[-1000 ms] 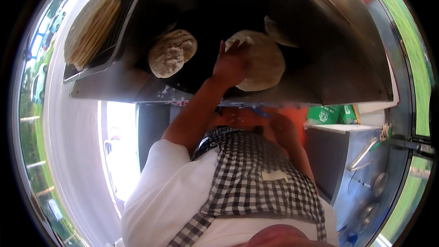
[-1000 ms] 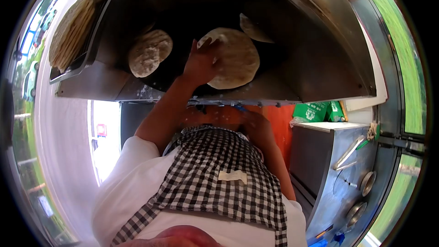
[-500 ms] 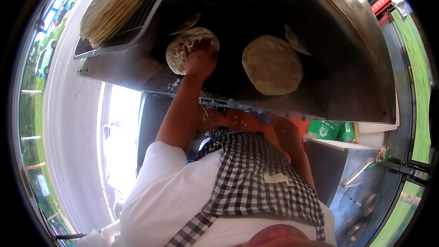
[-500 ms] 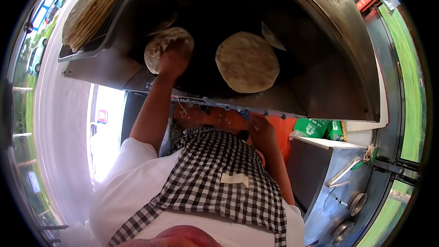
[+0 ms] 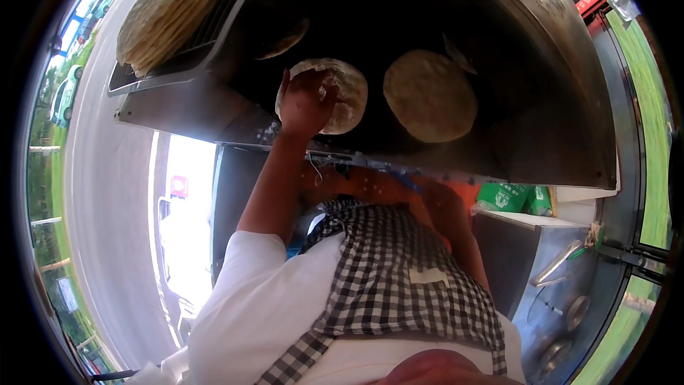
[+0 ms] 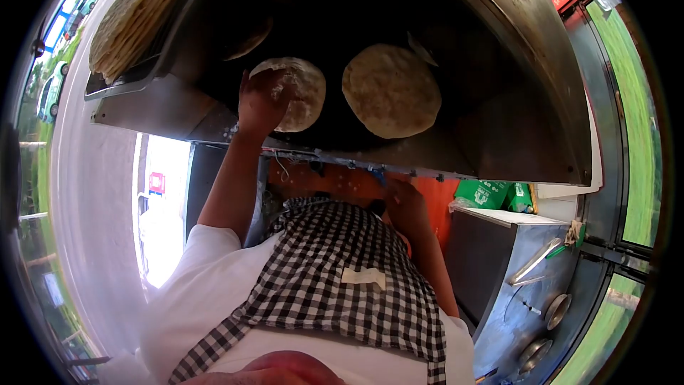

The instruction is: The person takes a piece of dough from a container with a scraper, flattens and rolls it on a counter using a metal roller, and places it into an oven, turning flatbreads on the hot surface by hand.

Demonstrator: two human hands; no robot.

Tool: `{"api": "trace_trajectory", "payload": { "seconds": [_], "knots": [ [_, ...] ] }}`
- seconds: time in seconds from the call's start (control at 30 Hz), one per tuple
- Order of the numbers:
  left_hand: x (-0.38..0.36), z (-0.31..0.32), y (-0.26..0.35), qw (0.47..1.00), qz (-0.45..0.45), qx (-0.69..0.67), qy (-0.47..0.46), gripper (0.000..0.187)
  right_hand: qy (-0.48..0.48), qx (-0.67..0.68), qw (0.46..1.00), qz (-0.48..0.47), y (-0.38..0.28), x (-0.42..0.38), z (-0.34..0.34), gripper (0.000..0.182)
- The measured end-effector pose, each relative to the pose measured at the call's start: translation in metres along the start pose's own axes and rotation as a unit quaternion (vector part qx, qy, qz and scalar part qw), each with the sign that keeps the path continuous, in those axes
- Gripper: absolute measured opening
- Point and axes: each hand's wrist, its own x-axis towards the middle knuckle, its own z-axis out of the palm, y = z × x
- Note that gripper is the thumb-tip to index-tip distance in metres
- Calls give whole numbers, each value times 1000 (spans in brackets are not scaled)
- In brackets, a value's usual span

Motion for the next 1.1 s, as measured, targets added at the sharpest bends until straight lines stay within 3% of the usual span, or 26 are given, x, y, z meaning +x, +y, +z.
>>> {"api": "trace_trajectory", "payload": {
  "seconds": [0.03,0.13,0.23,0.33,0.43,0.53,0.63,0.73,0.93,1.1],
  "knots": [
    [0,-3,4,999,-34,25,-28,52,3,-6,1000,1,-3,0,-1,33],
    [-2,1,11,979,-107,158,-70,67,13,-14,1000,-3,-4,0,3,32],
    [-2,1,13,964,-137,166,-158,83,15,-17,1000,1,-2,1,3,32],
    [5,-2,18,945,-116,160,-259,89,21,-16,1000,-6,4,0,6,32],
    [13,-11,25,963,-24,59,-262,86,19,-16,1000,-4,4,-2,6,32],
    [17,-6,25,977,2,44,-206,82,30,-18,999,-12,1,-2,7,32],
    [19,10,10,988,-48,43,-142,78,34,-23,999,-14,4,-3,8,33],
    [16,13,4,984,-66,71,-149,73,38,-14,999,-13,6,-6,9,33],
    [21,-7,27,948,-59,104,-296,69,29,-38,998,29,-9,-14,3,32],
    [27,10,25,942,-35,115,-315,72,31,-3,999,30,-9,-13,4,30]
  ]
}}
